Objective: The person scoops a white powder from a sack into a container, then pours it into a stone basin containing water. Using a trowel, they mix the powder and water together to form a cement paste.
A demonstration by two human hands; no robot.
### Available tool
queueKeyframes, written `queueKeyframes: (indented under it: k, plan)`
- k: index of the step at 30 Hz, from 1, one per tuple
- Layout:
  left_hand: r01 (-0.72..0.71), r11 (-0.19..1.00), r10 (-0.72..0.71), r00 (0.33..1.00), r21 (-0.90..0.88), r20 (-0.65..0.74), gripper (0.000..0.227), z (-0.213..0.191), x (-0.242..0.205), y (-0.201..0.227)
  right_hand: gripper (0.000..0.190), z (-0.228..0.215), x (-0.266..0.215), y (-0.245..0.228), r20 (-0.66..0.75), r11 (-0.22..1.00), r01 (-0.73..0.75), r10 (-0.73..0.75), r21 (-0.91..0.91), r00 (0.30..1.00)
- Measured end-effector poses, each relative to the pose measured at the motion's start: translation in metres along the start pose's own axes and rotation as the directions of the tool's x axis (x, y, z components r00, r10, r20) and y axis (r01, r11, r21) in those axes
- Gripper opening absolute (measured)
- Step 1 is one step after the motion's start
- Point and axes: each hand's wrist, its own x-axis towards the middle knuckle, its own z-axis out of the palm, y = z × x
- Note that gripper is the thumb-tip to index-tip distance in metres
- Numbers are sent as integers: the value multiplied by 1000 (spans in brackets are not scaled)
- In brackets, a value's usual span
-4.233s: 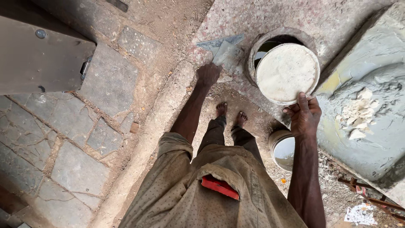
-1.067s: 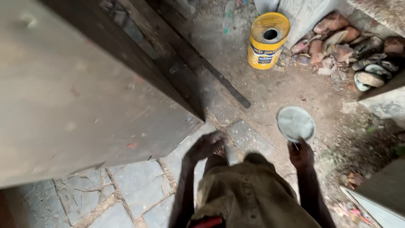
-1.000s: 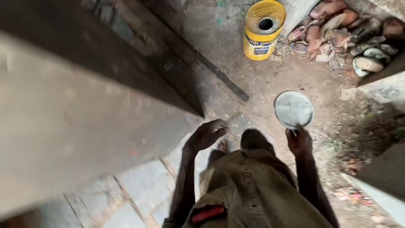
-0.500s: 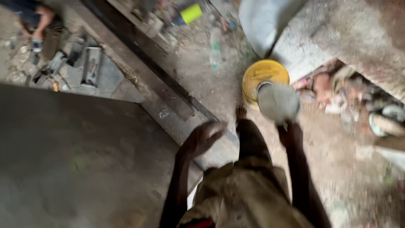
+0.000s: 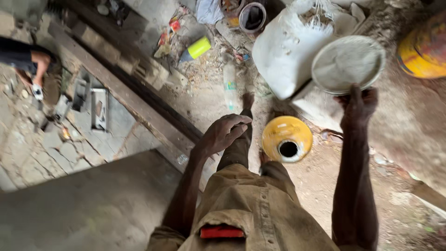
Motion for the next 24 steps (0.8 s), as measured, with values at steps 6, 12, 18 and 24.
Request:
queueKeyframes:
  k: [6,12,18,24]
  plan:
    - [-260,945,210,948,199,240,35,-29,206,-89,26,29,92,26,-150,956,34,-81,-293,985]
    - [-550,717,417,831,429,369,52,19,423,-205,19,53,191,76,-73,822,69,-133,-565,988]
    - [-590,577,368,805,564,466,54,100,577,-274,8,63,317,127,377,105,402,-202,-909,904]
    - [-615,464,379,788,638,485,55,151,578,-299,16,69,376,174,501,-185,491,-7,-851,865]
